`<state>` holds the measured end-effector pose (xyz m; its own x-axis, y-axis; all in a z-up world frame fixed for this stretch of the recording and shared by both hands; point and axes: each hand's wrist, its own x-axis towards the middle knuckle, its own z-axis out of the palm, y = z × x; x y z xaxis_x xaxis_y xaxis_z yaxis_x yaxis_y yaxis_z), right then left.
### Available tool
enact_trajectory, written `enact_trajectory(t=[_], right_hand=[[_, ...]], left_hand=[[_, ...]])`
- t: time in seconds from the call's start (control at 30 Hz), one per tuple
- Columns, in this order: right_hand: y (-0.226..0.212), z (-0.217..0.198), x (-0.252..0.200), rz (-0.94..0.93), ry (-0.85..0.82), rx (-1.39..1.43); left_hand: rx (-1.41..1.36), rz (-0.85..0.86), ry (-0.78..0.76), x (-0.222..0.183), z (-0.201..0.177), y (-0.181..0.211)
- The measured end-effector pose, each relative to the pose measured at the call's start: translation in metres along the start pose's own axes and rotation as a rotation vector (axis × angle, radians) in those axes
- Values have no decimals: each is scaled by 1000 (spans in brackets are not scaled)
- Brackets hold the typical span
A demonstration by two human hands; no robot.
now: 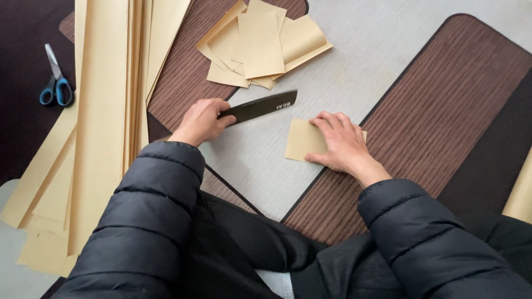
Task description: Folding and cutting brown paper strips into smaller pieces for packaging using a knife.
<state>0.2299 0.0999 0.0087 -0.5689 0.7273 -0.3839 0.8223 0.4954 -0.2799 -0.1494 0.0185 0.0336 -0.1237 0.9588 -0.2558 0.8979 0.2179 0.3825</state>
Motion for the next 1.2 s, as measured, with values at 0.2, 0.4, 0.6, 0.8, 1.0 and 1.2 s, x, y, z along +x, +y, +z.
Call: enact_trajectory(t=[0.2, 0.4, 0.6, 0.8, 1.0, 1.2], right_hand=[[-1, -1, 1, 2, -5, 25], [-1, 1, 2, -3, 3, 28], [-3, 0, 0, -6, 2, 5], [-4, 0, -1, -2, 0, -11], [-11, -3, 5, 38, 15, -110], [18, 15, 18, 173, -45, 73]], left_hand=[[-111, -20, -177, -9, 13, 6], [-55, -74, -178, 1, 23, -2], [-10, -142, -140, 5, 15, 4], [-17, -195, -99, 14, 28, -7], [293, -77, 153, -1, 35, 0], [212, 184, 401, -22, 36, 59]])
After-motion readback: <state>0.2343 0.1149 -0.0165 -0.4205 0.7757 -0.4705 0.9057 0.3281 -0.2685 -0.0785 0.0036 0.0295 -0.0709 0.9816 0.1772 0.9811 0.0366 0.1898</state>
